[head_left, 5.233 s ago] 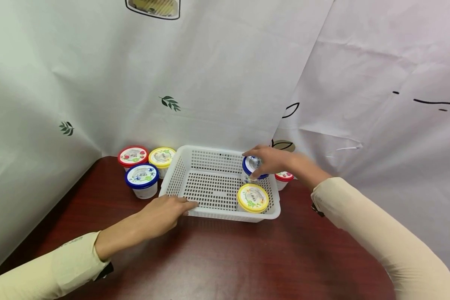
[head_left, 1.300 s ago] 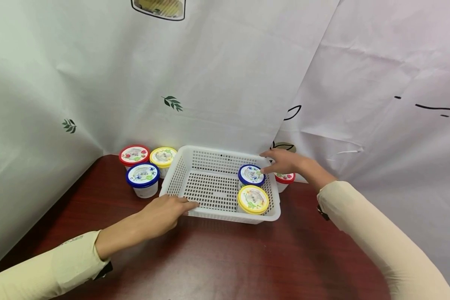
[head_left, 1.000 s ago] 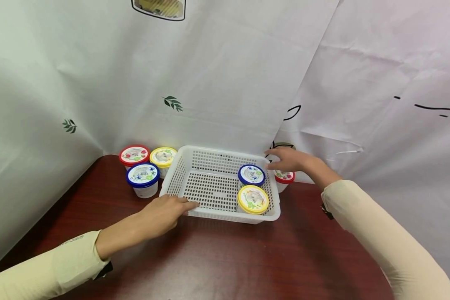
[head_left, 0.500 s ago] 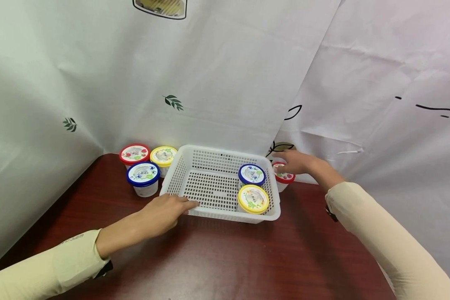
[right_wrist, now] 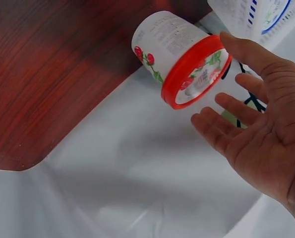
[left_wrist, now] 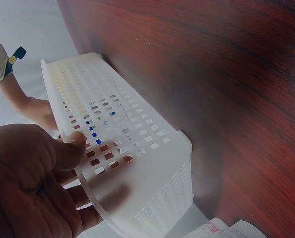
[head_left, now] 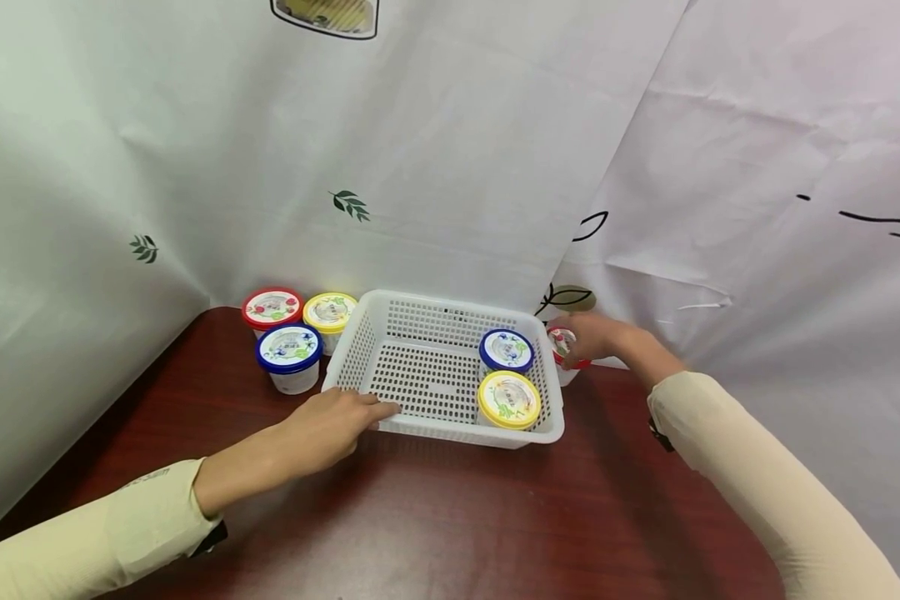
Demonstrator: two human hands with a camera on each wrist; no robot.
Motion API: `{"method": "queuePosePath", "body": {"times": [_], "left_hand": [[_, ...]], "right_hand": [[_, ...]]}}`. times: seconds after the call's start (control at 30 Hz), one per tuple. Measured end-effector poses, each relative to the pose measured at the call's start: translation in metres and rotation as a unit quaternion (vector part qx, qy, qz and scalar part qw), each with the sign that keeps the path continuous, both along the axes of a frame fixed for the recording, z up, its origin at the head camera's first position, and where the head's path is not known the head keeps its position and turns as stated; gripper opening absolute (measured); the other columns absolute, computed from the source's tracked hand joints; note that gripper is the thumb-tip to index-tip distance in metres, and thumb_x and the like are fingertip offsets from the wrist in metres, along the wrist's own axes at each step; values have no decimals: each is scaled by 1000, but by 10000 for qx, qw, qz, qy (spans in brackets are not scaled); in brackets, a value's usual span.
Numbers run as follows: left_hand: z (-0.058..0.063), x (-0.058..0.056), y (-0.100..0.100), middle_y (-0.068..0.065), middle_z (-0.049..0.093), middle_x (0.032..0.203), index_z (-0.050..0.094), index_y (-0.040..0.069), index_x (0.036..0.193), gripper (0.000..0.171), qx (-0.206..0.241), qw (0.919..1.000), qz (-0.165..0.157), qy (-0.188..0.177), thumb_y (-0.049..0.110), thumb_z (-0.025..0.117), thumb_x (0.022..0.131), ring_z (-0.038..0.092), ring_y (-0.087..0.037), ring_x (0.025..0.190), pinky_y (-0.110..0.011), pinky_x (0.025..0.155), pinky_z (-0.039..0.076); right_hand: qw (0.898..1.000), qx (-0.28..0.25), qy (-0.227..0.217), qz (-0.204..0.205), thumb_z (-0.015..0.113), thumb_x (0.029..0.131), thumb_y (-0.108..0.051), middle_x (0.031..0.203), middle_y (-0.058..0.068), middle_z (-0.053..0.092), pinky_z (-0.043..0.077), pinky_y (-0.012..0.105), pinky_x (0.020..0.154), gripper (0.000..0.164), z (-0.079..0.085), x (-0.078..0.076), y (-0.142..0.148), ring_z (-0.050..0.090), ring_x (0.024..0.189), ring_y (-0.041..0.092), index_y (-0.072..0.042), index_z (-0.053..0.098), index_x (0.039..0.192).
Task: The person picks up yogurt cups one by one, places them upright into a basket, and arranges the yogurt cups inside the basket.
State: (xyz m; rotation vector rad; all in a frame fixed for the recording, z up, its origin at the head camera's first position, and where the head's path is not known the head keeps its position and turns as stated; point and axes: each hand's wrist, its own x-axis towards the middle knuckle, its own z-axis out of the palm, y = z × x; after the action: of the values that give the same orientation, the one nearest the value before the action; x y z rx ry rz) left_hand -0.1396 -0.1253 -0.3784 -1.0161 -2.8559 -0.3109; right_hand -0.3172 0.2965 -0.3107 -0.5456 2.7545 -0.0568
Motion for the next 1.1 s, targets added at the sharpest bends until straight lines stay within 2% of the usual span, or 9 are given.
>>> {"method": "queuePosePath", "body": {"times": [0.17, 0.37, 0.63, 0.8, 1.1], "left_hand": [[0, 0, 1, -7, 85, 117, 80, 15, 136, 44, 15, 9999, -64, 109, -5, 73, 97, 79, -30, 97, -48, 80, 65], [0, 0, 2, -6, 85, 115, 80, 14, 135, 45, 21, 9997, -128, 220, -7, 73, 96, 79, -29, 96, -47, 80, 65], [-1, 0, 3, -5, 85, 115, 80, 15, 136, 45, 34, 9996, -153, 243, -6, 73, 96, 79, -29, 96, -46, 80, 65], [-2, 1, 3, -5, 85, 116, 80, 15, 136, 44, 15, 9996, -121, 246, -5, 73, 97, 79, -29, 98, -47, 82, 65], [-2, 2, 1, -7, 85, 119, 80, 15, 137, 48, -51, 9996, -39, 268, -8, 71, 95, 79, -31, 101, -49, 85, 65]], "right_hand": [[9999, 11, 1, -126, 95, 86, -19, 161, 30, 60, 49, 70, 123, 92, -6, -1, 3, 58, 146, 51, -3, 52, 166], [9996, 165, 215, -72, 97, 86, -22, 160, 32, 60, 52, 67, 120, 91, -13, -1, 5, 60, 143, 51, 0, 54, 163], [9994, 140, 138, -301, 95, 87, -22, 168, 36, 48, 48, 70, 123, 94, -17, 1, 3, 50, 152, 57, -1, 50, 167], [9993, 103, 115, -349, 94, 87, -28, 169, 38, 44, 47, 72, 122, 95, -23, -3, 6, 49, 152, 59, -3, 49, 168], [9992, 56, 154, -353, 96, 82, -35, 166, 37, 47, 52, 70, 118, 103, -31, -17, 9, 57, 145, 55, -7, 48, 169]]}}
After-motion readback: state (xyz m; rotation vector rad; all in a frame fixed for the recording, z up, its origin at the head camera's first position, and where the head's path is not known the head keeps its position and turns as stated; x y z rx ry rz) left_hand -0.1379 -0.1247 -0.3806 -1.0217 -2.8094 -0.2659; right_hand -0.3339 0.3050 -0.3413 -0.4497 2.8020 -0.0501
